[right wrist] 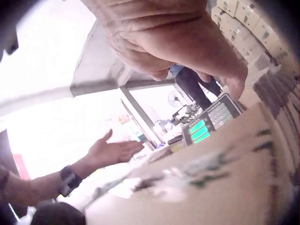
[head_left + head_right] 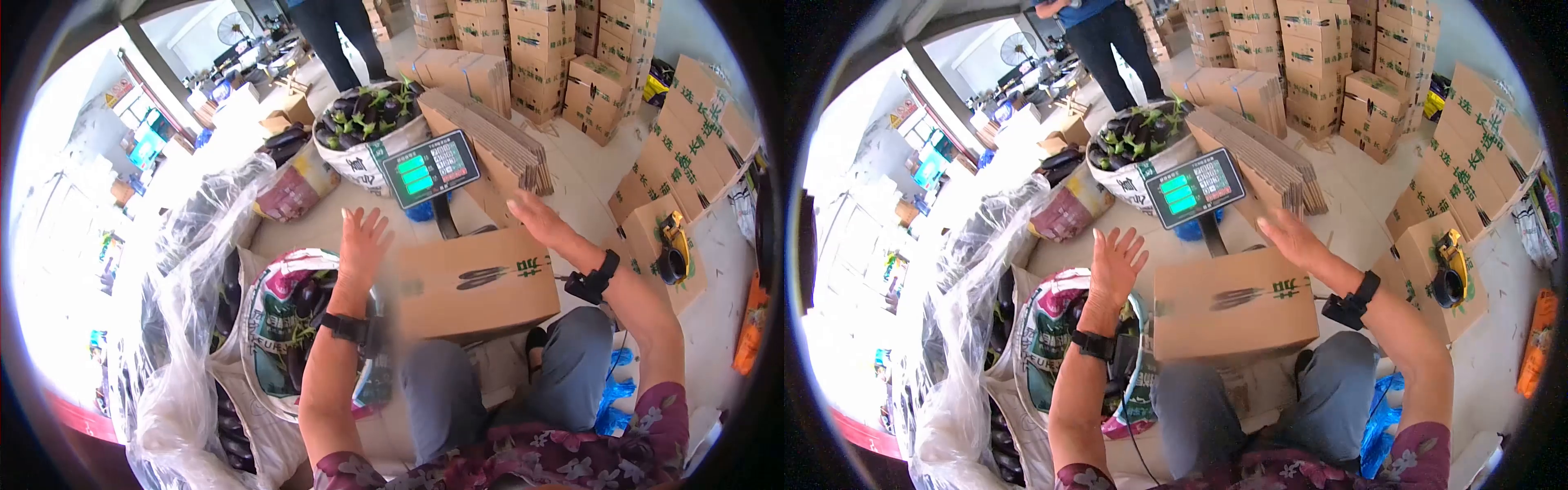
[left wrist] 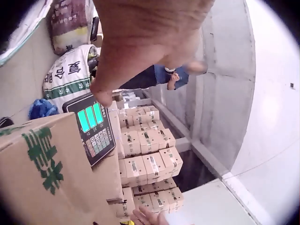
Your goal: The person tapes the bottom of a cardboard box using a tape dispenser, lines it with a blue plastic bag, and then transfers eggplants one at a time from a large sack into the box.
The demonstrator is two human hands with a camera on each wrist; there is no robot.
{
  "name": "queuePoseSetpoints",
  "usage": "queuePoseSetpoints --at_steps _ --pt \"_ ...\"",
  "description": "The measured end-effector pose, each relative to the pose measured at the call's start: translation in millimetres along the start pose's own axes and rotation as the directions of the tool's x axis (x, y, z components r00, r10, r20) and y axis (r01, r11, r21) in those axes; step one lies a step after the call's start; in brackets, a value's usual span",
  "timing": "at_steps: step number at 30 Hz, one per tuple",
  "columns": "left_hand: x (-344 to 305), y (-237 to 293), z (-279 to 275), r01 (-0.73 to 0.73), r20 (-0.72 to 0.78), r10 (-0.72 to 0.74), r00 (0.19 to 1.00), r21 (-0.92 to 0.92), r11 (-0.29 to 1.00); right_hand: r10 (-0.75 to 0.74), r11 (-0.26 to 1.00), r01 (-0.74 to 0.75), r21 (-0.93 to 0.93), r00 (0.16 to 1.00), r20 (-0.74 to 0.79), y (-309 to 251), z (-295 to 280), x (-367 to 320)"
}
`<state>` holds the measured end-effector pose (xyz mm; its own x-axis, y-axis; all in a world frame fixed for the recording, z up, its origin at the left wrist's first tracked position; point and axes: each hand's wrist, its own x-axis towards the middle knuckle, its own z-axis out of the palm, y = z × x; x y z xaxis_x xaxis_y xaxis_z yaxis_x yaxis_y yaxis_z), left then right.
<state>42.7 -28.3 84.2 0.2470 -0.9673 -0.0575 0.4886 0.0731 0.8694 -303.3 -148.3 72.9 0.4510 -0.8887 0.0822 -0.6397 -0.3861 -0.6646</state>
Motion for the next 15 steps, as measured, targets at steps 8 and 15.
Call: queuePoseSetpoints --at_steps 8,15 --pt "14 -14 -4 0.108 -0.021 -0.112 0.993 -0.121 0.987 0.011 0.674 -0.330 0.660 0.899 0.439 -58 -1 6" --pt "17 -17 -4 0.120 -0.045 -0.129 0.991 -0.169 0.978 0.046 0.588 -0.413 0.696 0.876 0.480 -46 26 2"
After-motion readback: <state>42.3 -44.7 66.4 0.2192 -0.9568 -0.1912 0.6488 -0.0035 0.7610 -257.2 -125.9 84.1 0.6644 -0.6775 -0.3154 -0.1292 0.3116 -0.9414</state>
